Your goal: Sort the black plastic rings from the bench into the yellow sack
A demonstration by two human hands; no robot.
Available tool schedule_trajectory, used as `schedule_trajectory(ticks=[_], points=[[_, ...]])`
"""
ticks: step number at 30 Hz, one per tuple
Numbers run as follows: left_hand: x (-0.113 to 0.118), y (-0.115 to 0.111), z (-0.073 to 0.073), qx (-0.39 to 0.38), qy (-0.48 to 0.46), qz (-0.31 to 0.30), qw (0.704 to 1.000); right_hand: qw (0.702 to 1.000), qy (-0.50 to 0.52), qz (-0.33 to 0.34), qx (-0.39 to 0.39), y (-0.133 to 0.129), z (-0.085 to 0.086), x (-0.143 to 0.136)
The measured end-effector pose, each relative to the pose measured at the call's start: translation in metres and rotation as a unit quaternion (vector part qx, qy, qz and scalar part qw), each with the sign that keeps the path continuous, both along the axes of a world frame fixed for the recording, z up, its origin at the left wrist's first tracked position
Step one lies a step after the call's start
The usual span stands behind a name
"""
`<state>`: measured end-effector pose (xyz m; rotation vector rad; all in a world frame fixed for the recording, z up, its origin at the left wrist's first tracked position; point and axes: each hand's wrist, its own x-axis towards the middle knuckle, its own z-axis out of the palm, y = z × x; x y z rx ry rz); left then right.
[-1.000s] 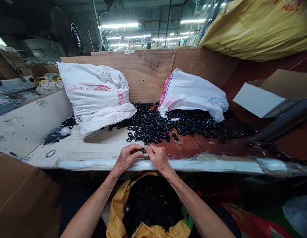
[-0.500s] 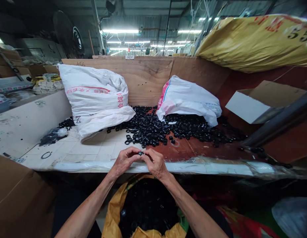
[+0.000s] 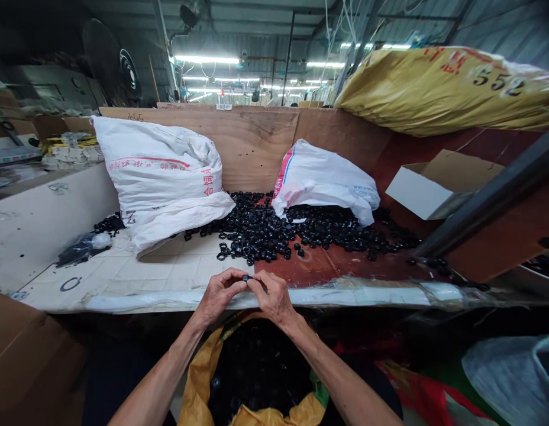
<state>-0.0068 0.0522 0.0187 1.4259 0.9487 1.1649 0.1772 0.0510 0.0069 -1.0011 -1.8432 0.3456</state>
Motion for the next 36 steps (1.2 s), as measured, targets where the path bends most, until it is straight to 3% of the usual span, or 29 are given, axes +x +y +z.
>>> schedule_trajectory(ticks=[2,6,10,13,16,19,23,26,28,29,30,31,34,36], points=[[0.0,-0.002,0.001,-0.003,-0.003,-0.004,1.0,1.0,0.012,-0.014,-0.009,-0.002,0.002,-0.001],[0.001,-0.007,0.007,-0.015,-0.022,0.001,1.0,0.998,0.043,0.039,-0.008,-0.009,0.009,-0.002],[0.005,-0.014,0.015,-0.038,-0.043,0.008,0.998,0.997,0.061,0.017,-0.049,-0.017,0.016,0.0],[0.009,-0.021,0.017,-0.027,-0.033,0.007,0.999,0.996,0.073,0.041,-0.032,-0.024,0.022,0.0],[0.013,-0.026,0.011,0.044,0.01,0.034,0.998,0.984,0.121,0.02,-0.131,-0.033,0.026,-0.003],[0.015,-0.03,-0.001,0.203,0.104,0.063,0.972,0.928,0.225,0.003,-0.297,-0.041,0.028,-0.007],[0.013,-0.033,-0.015,0.385,0.206,0.031,0.899,0.794,0.385,0.065,-0.465,-0.044,0.026,-0.004],[0.009,-0.034,-0.021,0.436,0.245,-0.026,0.865,0.711,0.432,0.071,-0.55,-0.045,0.022,0.006],[0.008,-0.036,-0.022,0.445,0.252,-0.07,0.857,0.675,0.427,0.065,-0.598,-0.048,0.02,0.011],[0.007,-0.037,-0.023,0.438,0.248,-0.086,0.86,0.672,0.412,0.065,-0.612,-0.05,0.019,0.013],[0.008,-0.039,-0.022,0.419,0.238,-0.093,0.871,0.691,0.391,0.065,-0.605,-0.054,0.019,0.015],[0.009,-0.041,-0.021,0.386,0.224,-0.089,0.89,0.731,0.362,0.063,-0.575,-0.057,0.019,0.016],[0.016,-0.048,-0.013,0.226,0.154,-0.032,0.961,0.891,0.248,0.033,-0.378,-0.067,0.021,0.017],[0.022,-0.053,-0.008,0.131,0.101,-0.005,0.986,0.951,0.177,0.014,-0.254,-0.07,0.021,0.018]])
